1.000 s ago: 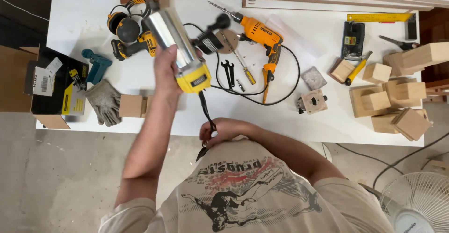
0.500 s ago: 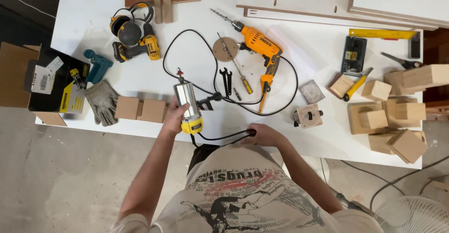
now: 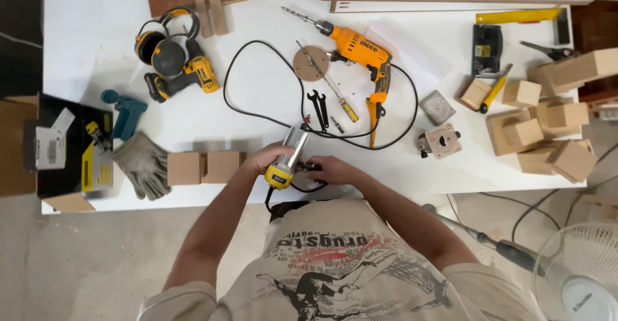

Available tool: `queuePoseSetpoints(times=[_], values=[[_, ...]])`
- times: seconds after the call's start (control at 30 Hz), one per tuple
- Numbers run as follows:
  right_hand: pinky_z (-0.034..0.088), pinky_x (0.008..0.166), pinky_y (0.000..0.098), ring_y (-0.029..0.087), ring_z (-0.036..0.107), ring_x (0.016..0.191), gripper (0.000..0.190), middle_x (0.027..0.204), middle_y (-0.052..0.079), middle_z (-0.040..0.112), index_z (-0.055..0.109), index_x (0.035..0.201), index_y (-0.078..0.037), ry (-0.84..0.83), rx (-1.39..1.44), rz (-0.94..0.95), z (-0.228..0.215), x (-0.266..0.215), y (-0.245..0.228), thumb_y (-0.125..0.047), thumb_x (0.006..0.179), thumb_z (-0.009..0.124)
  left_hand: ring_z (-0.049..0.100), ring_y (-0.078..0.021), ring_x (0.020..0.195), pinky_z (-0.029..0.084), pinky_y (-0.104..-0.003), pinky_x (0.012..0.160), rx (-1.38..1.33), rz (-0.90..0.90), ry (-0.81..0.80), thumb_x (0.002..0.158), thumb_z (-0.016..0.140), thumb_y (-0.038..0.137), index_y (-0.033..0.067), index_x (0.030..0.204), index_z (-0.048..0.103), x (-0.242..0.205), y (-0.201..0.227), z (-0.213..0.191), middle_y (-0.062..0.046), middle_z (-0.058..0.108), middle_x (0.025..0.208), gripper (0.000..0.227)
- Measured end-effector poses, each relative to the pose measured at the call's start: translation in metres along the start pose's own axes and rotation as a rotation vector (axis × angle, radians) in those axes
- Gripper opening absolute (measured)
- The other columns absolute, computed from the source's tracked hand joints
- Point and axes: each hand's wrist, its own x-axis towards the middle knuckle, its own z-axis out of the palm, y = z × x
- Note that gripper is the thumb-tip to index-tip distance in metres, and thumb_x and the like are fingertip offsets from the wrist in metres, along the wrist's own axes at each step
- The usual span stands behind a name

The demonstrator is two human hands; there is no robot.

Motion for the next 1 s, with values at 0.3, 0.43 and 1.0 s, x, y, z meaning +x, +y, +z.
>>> queuePoseSetpoints(times=[0.3,0.43,1.0], values=[[0.055,0.076,0.0435,0.037,0.07,0.094,0.041,0.1,0.022,0.066,0.046,0.119,-0.005,0.46,0.174,0.187,0.101,0.021,-0.005,-0.043,0.106,0.056,0.059,-0.0344,0.125,0.05,-0.045,0.102,0.873,-0.191,-0.288,0.073,0.089,0.033,0.0112,0.147,0.056,0.013,0.109,0.023,-0.017,0.062,0.14,0.085],[0.056,0.077,0.0511,0.049,0.066,0.099,0.047,0.104,0.027,0.058,0.046,0.123,-0.005,0.652,0.119,0.032,0.13,0.078,0.032,-0.042,0.101,0.063,0.064,-0.0337,0.116,0.054,-0.044,0.097,1.041,-0.202,-0.389,0.064,0.096,0.035,0.0111,0.137,0.064,0.031,0.105,0.021,-0.014,0.07,0.129,0.083],[0.048,0.093,0.045,0.031,0.062,0.105,0.055,0.109,0.012,0.058,0.056,0.127,-0.006,0.97,-0.481,-0.44,0.144,0.039,0.079,-0.029,0.084,0.08,0.059,-0.0465,0.125,0.052,-0.052,0.1,1.448,0.061,-0.464,0.067,0.083,0.029,-0.0067,0.141,0.051,0.034,0.092,0.02,-0.029,0.058,0.136,0.089]])
